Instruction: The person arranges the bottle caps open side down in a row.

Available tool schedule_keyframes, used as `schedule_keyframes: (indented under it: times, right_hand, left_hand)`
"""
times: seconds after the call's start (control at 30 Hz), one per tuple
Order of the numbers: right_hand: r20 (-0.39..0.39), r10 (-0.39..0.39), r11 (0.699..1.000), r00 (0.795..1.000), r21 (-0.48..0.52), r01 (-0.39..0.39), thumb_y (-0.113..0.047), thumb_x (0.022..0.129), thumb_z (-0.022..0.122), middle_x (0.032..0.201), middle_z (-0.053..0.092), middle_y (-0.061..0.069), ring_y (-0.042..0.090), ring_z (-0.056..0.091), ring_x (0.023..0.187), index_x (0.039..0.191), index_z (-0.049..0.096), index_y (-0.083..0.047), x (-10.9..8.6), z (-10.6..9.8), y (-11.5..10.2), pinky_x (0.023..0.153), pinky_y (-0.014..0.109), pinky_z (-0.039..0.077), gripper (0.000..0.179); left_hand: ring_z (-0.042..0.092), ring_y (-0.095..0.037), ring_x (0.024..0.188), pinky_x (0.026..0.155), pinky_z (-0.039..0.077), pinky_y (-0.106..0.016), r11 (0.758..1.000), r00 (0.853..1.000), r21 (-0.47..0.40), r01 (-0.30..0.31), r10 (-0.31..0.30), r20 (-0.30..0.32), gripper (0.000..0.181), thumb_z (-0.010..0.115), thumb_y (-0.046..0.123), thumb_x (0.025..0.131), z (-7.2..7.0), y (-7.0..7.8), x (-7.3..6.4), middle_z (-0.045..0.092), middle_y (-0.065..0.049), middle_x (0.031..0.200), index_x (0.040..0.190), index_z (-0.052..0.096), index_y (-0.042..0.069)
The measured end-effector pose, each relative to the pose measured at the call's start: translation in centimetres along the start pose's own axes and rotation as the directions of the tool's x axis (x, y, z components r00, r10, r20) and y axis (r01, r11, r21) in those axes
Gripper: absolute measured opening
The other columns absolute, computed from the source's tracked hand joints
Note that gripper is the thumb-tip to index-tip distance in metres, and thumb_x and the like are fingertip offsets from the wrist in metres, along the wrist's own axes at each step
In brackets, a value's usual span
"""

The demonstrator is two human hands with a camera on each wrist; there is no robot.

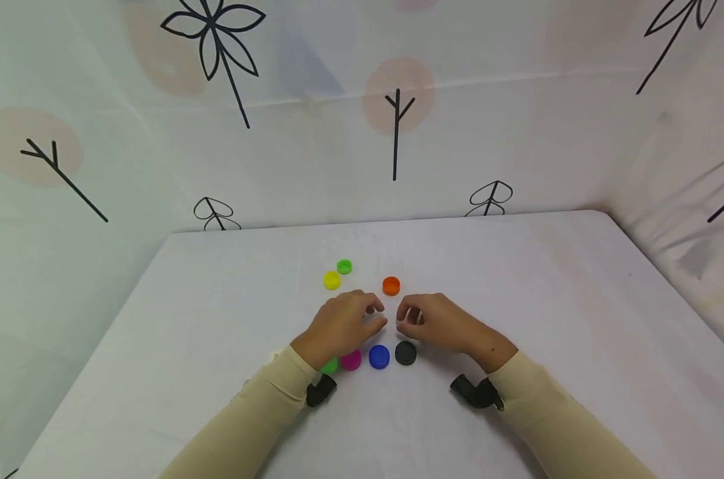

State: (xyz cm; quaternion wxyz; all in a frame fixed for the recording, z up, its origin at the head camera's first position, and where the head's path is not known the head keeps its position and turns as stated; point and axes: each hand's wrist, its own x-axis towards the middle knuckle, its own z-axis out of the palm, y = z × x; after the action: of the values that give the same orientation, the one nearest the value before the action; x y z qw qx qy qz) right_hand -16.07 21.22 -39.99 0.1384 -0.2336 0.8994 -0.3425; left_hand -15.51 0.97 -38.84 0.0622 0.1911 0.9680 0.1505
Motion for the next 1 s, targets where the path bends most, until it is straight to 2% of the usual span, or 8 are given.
schedule_keyframes:
  times: [0.23,0.43,0.53,0.63,0.8,1.0]
  right_hand:
    - [-0.025,0.065,0.998,0.998,0.001,-0.065,-0.017,0.093,0.069,0.082,0.067,0.000,0.012,0.060,0.070,0.101,0.065,-0.010,0.7,-0.1,-0.2,0.064,0.025,0.053,0.012]
    - [-0.076,0.155,0.988,0.985,-0.014,-0.157,-0.020,0.093,0.070,0.084,0.068,0.004,0.013,0.062,0.068,0.101,0.063,-0.008,1.5,-0.5,-0.3,0.065,0.027,0.055,0.016]
    - [-0.103,0.191,0.981,0.976,-0.015,-0.193,-0.022,0.093,0.070,0.085,0.069,0.006,0.014,0.062,0.066,0.109,0.062,-0.005,2.0,-0.7,-0.1,0.064,0.028,0.055,0.024]
    - [-0.103,0.215,0.976,0.971,-0.009,-0.217,-0.023,0.094,0.069,0.083,0.068,0.007,0.015,0.061,0.063,0.124,0.059,-0.003,2.6,-0.7,0.1,0.062,0.028,0.054,0.038]
    - [-0.080,0.232,0.973,0.969,0.006,-0.233,-0.024,0.094,0.069,0.084,0.066,0.008,0.016,0.059,0.062,0.143,0.048,-0.003,3.4,-0.8,0.1,0.061,0.027,0.054,0.057]
    - [-0.071,0.183,0.983,0.981,-0.005,-0.184,-0.022,0.094,0.069,0.081,0.064,0.007,0.016,0.057,0.063,0.144,0.047,-0.004,3.6,-0.7,0.3,0.061,0.027,0.052,0.058]
  left_hand:
    - [0.061,-0.012,0.090,0.080,0.052,-0.027,0.999,1.000,-0.037,0.032,-0.031,0.003,0.029,0.070,0.035,0.094,-0.5,-0.1,0.1,0.069,0.003,0.100,0.119,0.071,0.019]
    - [0.062,-0.012,0.088,0.077,0.053,-0.024,0.998,0.998,-0.027,0.048,-0.049,-0.037,0.031,0.070,0.035,0.094,-0.8,-0.4,0.4,0.069,0.001,0.102,0.120,0.070,0.017]
    - [0.062,-0.012,0.087,0.077,0.053,-0.024,0.998,0.997,-0.022,0.067,-0.067,-0.041,0.032,0.070,0.035,0.094,-0.8,-0.3,0.7,0.070,0.000,0.102,0.121,0.070,0.017]
    - [0.064,-0.013,0.088,0.080,0.054,-0.026,0.997,0.996,-0.007,0.083,-0.083,-0.020,0.035,0.070,0.036,0.094,-0.7,-0.1,1.0,0.071,-0.001,0.105,0.123,0.069,0.016]
    - [0.066,-0.016,0.092,0.085,0.055,-0.030,0.994,0.994,-0.002,0.110,-0.110,0.006,0.042,0.068,0.038,0.095,-0.6,0.4,1.3,0.071,-0.003,0.111,0.131,0.066,0.016]
    - [0.061,-0.017,0.091,0.083,0.055,-0.030,0.993,0.993,0.024,0.118,-0.118,0.028,0.047,0.067,0.040,0.095,-0.2,0.4,1.6,0.067,-0.004,0.110,0.136,0.062,0.016]
